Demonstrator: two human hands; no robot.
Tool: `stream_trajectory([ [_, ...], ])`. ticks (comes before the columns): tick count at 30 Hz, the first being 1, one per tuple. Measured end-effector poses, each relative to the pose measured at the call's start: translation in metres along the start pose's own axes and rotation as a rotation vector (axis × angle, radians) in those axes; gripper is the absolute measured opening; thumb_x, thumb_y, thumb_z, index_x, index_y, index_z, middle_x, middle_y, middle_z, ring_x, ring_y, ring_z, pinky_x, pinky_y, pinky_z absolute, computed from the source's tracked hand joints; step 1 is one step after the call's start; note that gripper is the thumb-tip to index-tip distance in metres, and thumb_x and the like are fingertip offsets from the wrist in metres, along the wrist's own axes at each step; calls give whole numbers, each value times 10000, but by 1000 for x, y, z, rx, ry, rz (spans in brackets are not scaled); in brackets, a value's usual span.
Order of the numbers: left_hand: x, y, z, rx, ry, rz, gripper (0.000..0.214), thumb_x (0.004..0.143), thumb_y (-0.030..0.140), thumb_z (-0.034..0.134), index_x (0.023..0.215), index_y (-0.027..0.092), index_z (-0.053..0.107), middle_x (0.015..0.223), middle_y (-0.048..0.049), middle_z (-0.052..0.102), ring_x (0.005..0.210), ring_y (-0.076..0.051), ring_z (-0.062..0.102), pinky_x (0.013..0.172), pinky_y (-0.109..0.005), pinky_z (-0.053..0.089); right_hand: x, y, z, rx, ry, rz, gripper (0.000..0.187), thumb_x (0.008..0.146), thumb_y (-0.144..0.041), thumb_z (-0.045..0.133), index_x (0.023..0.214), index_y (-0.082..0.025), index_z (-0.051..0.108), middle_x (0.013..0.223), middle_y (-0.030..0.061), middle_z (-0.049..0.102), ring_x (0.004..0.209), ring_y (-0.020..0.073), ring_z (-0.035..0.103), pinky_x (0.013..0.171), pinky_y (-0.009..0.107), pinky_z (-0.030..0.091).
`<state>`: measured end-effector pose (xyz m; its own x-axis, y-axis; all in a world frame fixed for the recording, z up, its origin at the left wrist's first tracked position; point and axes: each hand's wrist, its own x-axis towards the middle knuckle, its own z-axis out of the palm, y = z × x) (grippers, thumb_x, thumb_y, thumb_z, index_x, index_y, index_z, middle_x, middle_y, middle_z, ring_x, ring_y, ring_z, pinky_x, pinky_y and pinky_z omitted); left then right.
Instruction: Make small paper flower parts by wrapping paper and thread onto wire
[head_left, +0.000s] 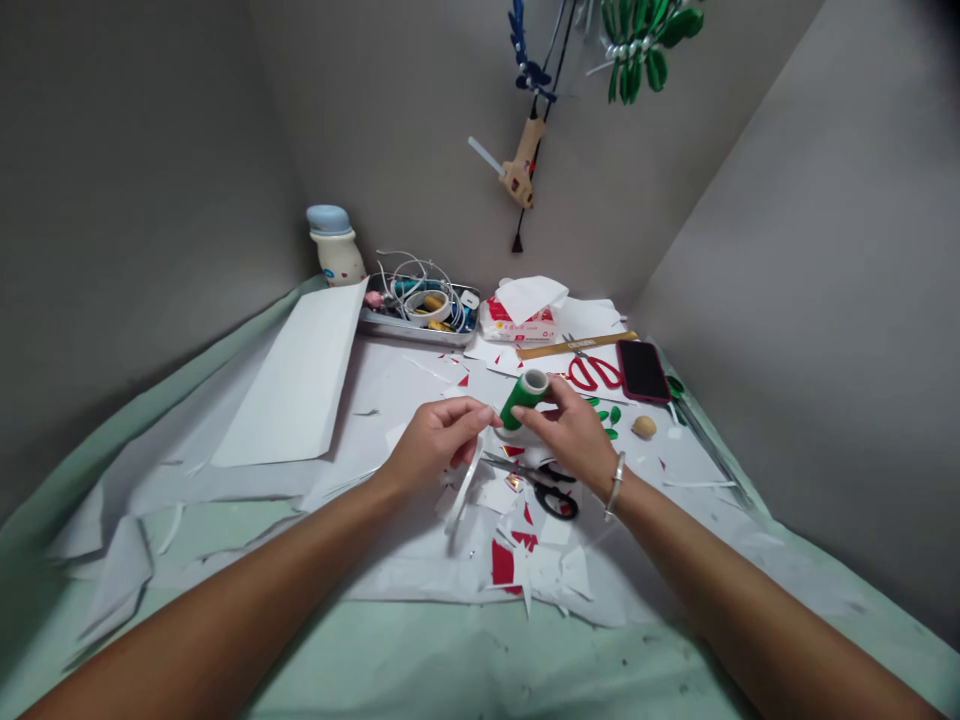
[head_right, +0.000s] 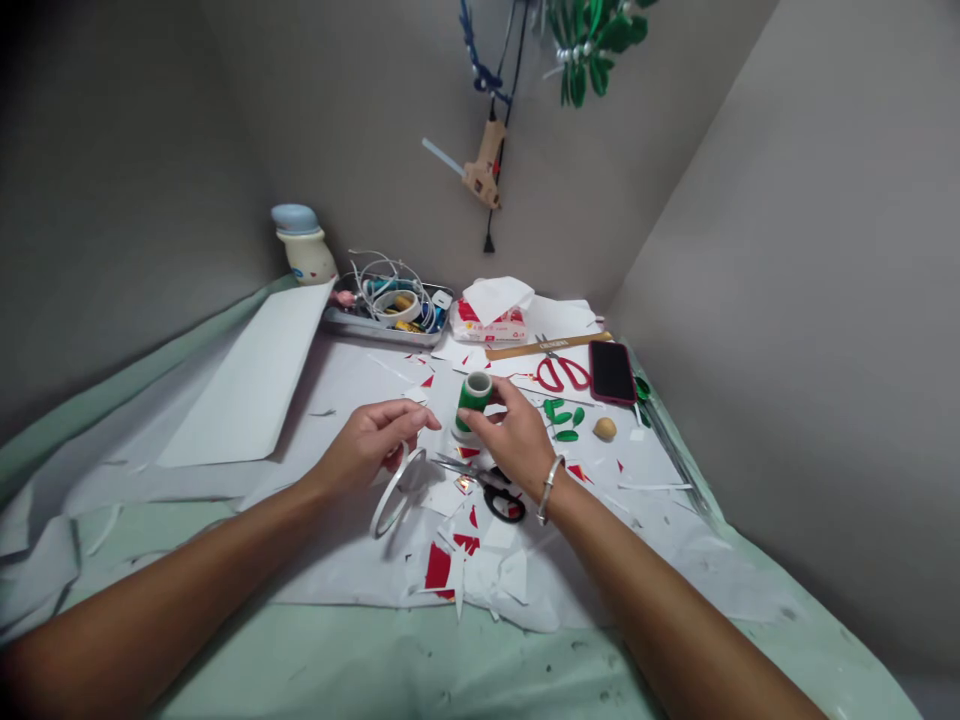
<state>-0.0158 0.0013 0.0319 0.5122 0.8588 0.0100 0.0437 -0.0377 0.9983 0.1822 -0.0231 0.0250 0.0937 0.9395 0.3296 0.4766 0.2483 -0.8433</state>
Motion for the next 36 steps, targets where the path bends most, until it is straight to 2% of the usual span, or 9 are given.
stream_trajectory([
  [6, -1, 0, -1, -5, 14, -6, 297, 839, 413, 633, 1040, 194, 646, 537, 63, 456, 440, -72, 371, 453, -227, 293, -4, -20, -23, 274, 263, 118, 321, 827, -422, 644, 1057, -206, 582, 1025, 70, 666, 942, 227, 637, 816, 404, 533],
  [9, -3, 4, 0, -43, 8, 13, 443, 833, 374, 652, 1233, 199, 572, 542, 83, 417, 447, -71, 365, 452, -222, 278, -4, -36, -32, 373, 207, 104, 315, 871, -404, 587, 1127, -223, 567, 1142, 97, 635, 1062, 248, 616, 854, 412, 536],
  [13, -4, 7, 2, -98, -36, 1, 676, 803, 354, 684, 1412, 224, 421, 544, 91, 414, 438, -76, 353, 433, -222, 247, -8, -55, -27, 330, 113, 38, 327, 904, -408, 544, 1177, -228, 549, 1162, 122, 623, 1049, 256, 618, 853, 426, 544],
  [16, -4, 4, 4, -165, -90, -21, 541, 765, 366, 712, 1255, 174, 586, 555, 68, 413, 439, -69, 324, 422, -232, 216, -12, -63, -16, 326, 106, 0, 319, 895, -409, 562, 1159, -231, 542, 1132, 108, 631, 1003, 239, 629, 843, 414, 550],
  [20, -6, 3, 6, -116, -90, -101, 341, 790, 444, 667, 937, 142, 727, 503, 47, 397, 425, -67, 293, 414, -229, 186, -7, -66, -11, 299, 204, -88, 249, 844, -342, 636, 1056, -234, 561, 1050, 67, 648, 986, 223, 629, 870, 399, 529],
  [24, -7, 7, 3, -94, -94, -134, 314, 761, 453, 688, 843, 154, 739, 496, 49, 407, 426, -70, 317, 407, -214, 217, 10, -48, -20, 130, 314, -128, 224, 812, -339, 649, 991, -231, 569, 980, 67, 661, 919, 231, 634, 805, 401, 521],
  [28, -6, 7, 0, -114, -128, -129, 310, 750, 450, 691, 835, 157, 746, 514, 31, 455, 433, -80, 357, 404, -216, 234, 25, -7, -21, -144, 232, -21, 268, 761, -381, 661, 942, -193, 597, 901, 61, 675, 811, 234, 622, 777, 415, 494],
  [32, -5, 3, -2, -125, -184, -90, 290, 739, 446, 697, 786, 167, 761, 512, 12, 484, 435, -81, 338, 417, -232, 223, 30, 30, -11, -188, 190, 39, 275, 773, -402, 641, 939, -188, 593, 865, 59, 666, 796, 242, 618, 782, 419, 493],
  [36, -5, 2, -2, -126, -216, -95, 282, 727, 445, 710, 765, 170, 765, 500, 10, 487, 437, -83, 321, 430, -242, 221, 26, 29, -10, -274, 197, -15, 376, 762, -405, 669, 1055, -177, 612, 981, 103, 659, 886, 273, 606, 815, 449, 490],
])
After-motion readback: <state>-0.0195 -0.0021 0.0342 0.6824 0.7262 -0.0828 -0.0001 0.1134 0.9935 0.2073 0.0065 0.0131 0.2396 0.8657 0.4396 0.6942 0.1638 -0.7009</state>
